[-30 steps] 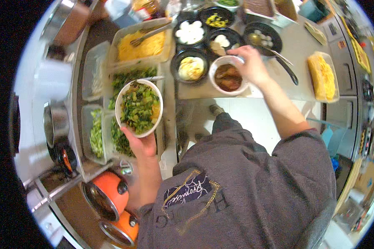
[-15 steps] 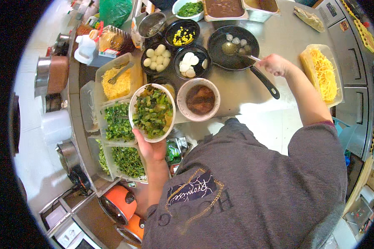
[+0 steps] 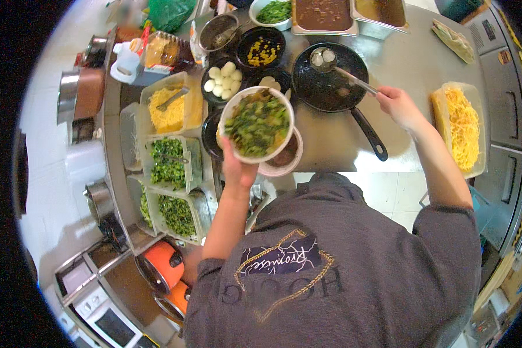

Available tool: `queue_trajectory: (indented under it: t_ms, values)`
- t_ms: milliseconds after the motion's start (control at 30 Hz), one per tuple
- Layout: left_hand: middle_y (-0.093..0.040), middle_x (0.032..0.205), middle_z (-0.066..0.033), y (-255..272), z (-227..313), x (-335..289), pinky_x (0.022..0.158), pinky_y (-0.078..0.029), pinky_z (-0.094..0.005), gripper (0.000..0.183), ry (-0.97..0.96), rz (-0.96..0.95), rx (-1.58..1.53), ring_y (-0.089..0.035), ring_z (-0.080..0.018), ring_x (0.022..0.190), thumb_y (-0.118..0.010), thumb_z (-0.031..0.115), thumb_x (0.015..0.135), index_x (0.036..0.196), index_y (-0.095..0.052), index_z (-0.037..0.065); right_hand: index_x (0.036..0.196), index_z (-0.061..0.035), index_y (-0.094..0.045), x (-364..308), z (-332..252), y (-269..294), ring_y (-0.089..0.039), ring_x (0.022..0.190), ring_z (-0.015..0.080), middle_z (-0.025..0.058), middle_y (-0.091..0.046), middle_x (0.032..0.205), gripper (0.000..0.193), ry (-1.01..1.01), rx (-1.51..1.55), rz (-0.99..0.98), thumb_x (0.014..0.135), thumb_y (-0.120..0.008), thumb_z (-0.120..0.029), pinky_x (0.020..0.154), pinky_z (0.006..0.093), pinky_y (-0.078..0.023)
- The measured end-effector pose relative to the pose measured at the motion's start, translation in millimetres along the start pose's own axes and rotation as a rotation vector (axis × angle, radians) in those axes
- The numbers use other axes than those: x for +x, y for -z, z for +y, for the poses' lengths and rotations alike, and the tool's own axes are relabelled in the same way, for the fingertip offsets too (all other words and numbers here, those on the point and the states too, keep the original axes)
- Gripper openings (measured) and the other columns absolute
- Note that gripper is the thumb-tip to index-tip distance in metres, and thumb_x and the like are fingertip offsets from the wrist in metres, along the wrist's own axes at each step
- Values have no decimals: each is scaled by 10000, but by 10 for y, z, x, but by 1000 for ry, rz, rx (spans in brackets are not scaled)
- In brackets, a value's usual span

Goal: The person assembles multiple bowls of food in a commercial kitchen. They scoop rice into bowls, add various toppings including vegetables, meat, and eggs, then cover and hand the bowls to a coworker. The process is repeated for several bowls.

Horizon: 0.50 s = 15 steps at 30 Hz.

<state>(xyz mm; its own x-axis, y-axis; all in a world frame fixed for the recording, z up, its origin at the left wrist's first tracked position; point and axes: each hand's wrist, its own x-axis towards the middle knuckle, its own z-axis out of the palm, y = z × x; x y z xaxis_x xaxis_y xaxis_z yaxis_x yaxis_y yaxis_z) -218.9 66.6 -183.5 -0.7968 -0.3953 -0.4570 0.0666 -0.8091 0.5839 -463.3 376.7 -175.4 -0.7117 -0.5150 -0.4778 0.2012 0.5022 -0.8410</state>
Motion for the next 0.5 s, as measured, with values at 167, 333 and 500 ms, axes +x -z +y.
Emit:
queue_trajectory:
  t_ms: [167, 333, 500]
  values:
    - [-452, 1369, -96, -101, -217, 231, 1051, -356, -440, 625, 107, -22, 26, -445, -272, 1254, -398, 523, 952, 1390, -340, 82, 1162, -39, -590, -413, -300, -169, -429, 668, 44, -87, -458, 732, 247, 105, 36, -42, 959, -482, -131, 587, 223, -372]
    - [-449, 1371, -91, -182, -316, 280, 1049, -356, -429, 624, 87, -98, -36, -443, -267, 1250, -412, 512, 951, 1391, -336, 77, 1208, -87, -583, -576, -403, -573, -515, 670, 196, 36, -490, 702, 304, 493, -433, 90, 911, -521, -83, 631, 322, -435]
    - [-433, 1381, -105, -94, -207, 157, 1057, -348, -431, 595, 26, -52, -52, -425, -268, 1266, -364, 483, 978, 1397, -319, 63, 1240, -106, -569, -604, -335, -616, -506, 719, 307, 138, -492, 771, 360, 671, -611, 288, 899, -491, -25, 677, 366, -442]
